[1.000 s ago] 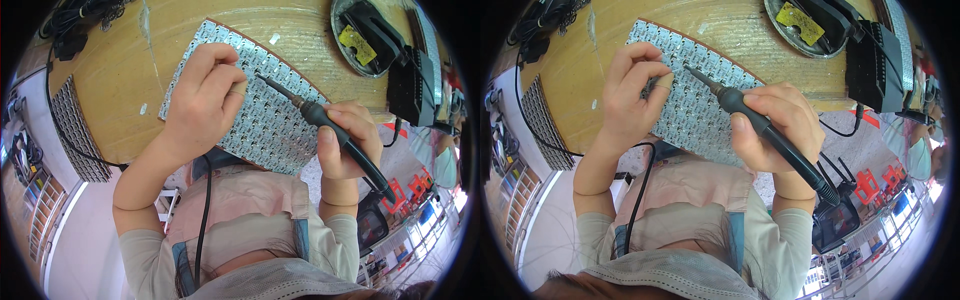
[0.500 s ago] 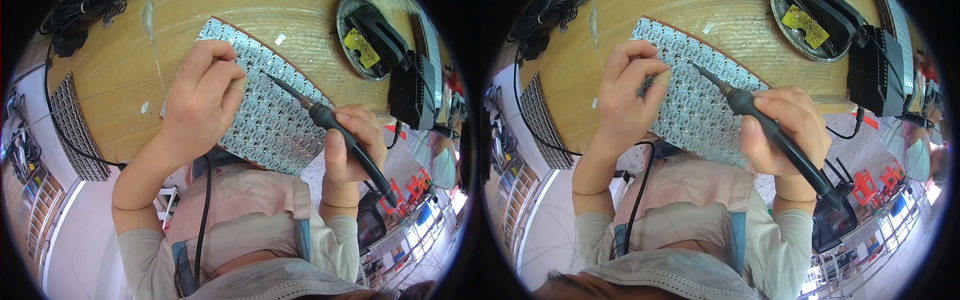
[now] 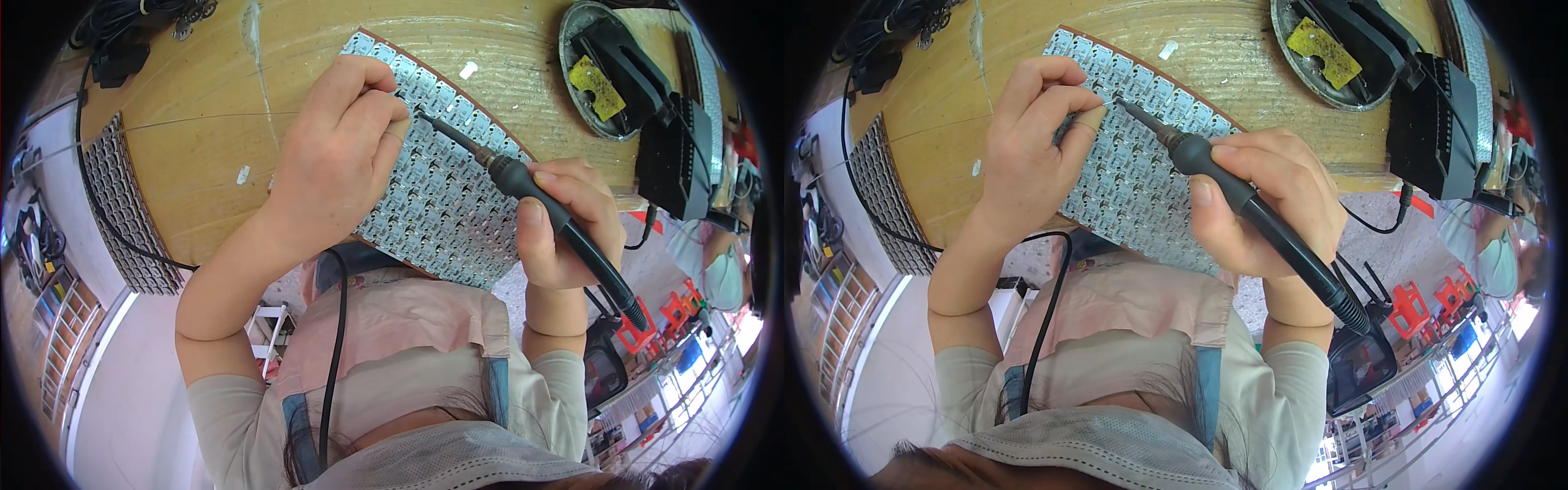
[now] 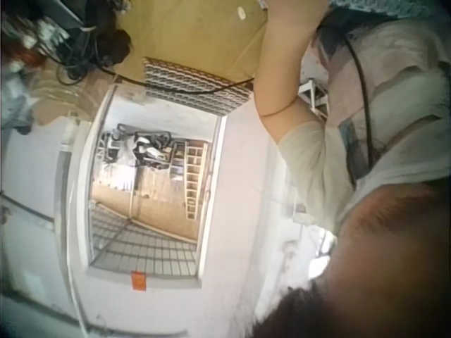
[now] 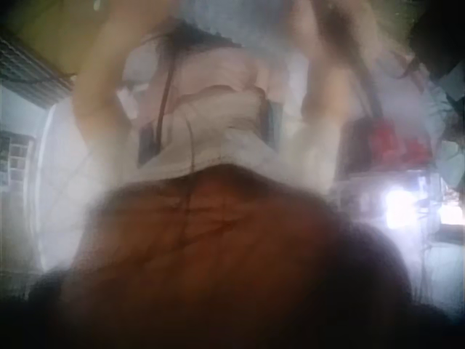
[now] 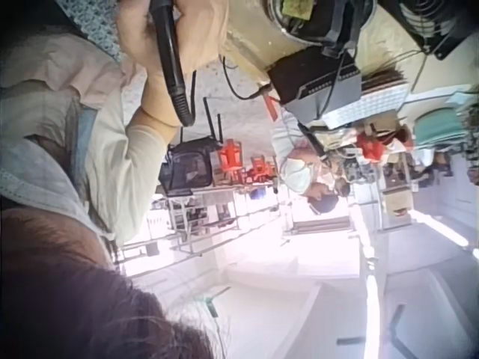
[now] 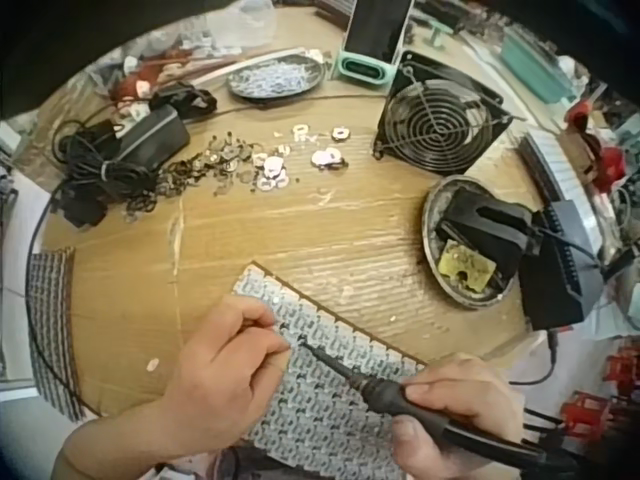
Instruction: The person flips over a circuit board on the workbench, picks up a soldering iron, and solders components onto the board using solder wire and the soldering iron.
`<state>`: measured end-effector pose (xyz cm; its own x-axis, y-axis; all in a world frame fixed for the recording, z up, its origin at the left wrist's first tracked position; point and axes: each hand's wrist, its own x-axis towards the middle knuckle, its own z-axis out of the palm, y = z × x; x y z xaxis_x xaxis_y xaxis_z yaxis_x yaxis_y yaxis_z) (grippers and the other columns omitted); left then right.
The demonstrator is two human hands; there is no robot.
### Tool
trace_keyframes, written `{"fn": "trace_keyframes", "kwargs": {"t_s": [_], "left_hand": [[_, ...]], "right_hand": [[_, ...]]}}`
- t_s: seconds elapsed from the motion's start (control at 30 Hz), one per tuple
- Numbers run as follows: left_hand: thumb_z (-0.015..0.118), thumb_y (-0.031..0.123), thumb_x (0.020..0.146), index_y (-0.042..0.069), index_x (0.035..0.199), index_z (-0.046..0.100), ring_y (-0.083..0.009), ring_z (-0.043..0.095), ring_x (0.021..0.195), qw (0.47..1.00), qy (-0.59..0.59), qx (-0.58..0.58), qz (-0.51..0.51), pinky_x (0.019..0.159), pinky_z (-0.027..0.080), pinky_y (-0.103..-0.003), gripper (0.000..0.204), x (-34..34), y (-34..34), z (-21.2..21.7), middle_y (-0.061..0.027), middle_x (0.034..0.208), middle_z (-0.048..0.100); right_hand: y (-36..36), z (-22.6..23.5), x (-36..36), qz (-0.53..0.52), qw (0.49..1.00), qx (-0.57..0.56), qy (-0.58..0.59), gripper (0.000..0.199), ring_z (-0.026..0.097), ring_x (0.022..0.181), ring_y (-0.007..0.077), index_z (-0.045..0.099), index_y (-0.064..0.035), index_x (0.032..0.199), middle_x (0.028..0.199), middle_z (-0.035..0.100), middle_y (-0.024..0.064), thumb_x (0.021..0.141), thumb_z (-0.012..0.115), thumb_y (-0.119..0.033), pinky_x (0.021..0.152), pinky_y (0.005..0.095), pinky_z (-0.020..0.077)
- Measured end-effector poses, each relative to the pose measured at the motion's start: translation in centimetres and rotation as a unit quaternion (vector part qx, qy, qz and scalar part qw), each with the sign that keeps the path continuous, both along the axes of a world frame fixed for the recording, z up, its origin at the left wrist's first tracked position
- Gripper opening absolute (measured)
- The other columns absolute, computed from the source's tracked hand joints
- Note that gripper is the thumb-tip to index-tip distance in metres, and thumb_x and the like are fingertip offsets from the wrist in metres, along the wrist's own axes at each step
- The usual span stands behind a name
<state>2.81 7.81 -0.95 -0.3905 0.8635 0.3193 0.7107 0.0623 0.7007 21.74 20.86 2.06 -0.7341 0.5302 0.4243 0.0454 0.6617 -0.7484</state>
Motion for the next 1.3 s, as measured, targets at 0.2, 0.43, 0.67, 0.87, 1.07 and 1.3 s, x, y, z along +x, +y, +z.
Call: {"fn": "trace_keyframes", "kwargs": {"t_s": [0.2, 0.43, 0.67, 0.87, 1.07, 1.3], "left_hand": [[0.069, -0.005, 0.078, -0.002, 0.083, 0.059, -0.0285, 0.058, 0.083, 1.0, -0.012, 0.02, -0.003, 0.072, 0.049, -0.036, 0.012, 0.0, 0.1, -0.2, -0.0125, 0.098, 0.054], [0.07, -0.005, 0.078, 0.0, 0.088, 0.061, -0.0272, 0.06, 0.079, 0.997, 0.056, 0.013, 0.046, 0.067, 0.05, -0.035, 0.014, -1.4, -0.9, 1.0, -0.0119, 0.097, 0.056], [0.071, -0.006, 0.08, -0.001, 0.091, 0.064, -0.0174, 0.062, 0.08, 0.996, -0.067, -0.038, 0.05, 0.07, 0.052, -0.028, 0.013, -1.8, -1.3, 1.1, -0.009, 0.104, 0.06], [0.072, -0.008, 0.077, -0.001, 0.086, 0.063, -0.0209, 0.062, 0.084, 0.999, 0.002, 0.041, 0.003, 0.072, 0.051, -0.03, 0.014, -2.1, -0.9, -0.6, -0.0105, 0.105, 0.058], [0.069, -0.007, 0.076, -0.001, 0.083, 0.059, -0.0272, 0.06, 0.08, 0.998, 0.003, 0.06, 0.002, 0.069, 0.05, -0.035, 0.013, -2.1, -0.6, -1.0, -0.012, 0.099, 0.056], [0.071, -0.007, 0.076, -0.001, 0.084, 0.061, -0.0242, 0.061, 0.082, 0.999, 0.002, 0.051, 0.006, 0.07, 0.05, -0.032, 0.014, -2.4, -0.9, -0.3, -0.0112, 0.102, 0.057]], "right_hand": [[-0.2, -0.1, -0.3, 0.007, 1.0, 0.003, 0.001, 0.025, 0.065, 0.072, 0.0265, 0.061, 0.0049, 0.094, 0.085, 0.068, 0.0224, 0.083, 0.073, -0.014, 0.067, 0.0339, 0.0521], [0.4, 0.0, 0.3, 0.009, 0.999, 0.027, 0.035, 0.024, 0.068, 0.067, 0.0254, 0.062, 0.0014, 0.095, 0.081, 0.069, 0.0176, 0.077, 0.077, -0.007, 0.06, 0.0314, 0.0542], [0.4, 0.4, -0.9, 0.027, 0.999, 0.033, 0.03, 0.025, 0.067, 0.066, 0.0259, 0.062, 0.0026, 0.096, 0.081, 0.069, 0.0185, 0.078, 0.077, -0.007, 0.06, 0.0315, 0.0543], [0.3, -0.3, -1.9, 0.021, 0.998, 0.045, 0.037, 0.025, 0.068, 0.066, 0.0258, 0.062, 0.0024, 0.095, 0.079, 0.069, 0.0177, 0.077, 0.077, -0.006, 0.06, 0.0319, 0.0551], [0.2, -0.3, -2.4, 0.026, 0.998, 0.046, 0.032, 0.025, 0.068, 0.066, 0.0255, 0.062, 0.0021, 0.095, 0.078, 0.069, 0.0172, 0.077, 0.077, -0.007, 0.06, 0.0321, 0.0552], [0.1, 0.2, -2.3, 0.029, 0.999, 0.037, 0.014, 0.024, 0.068, 0.067, 0.0258, 0.062, 0.0019, 0.095, 0.08, 0.069, 0.0174, 0.078, 0.077, -0.007, 0.061, 0.0317, 0.055]]}}
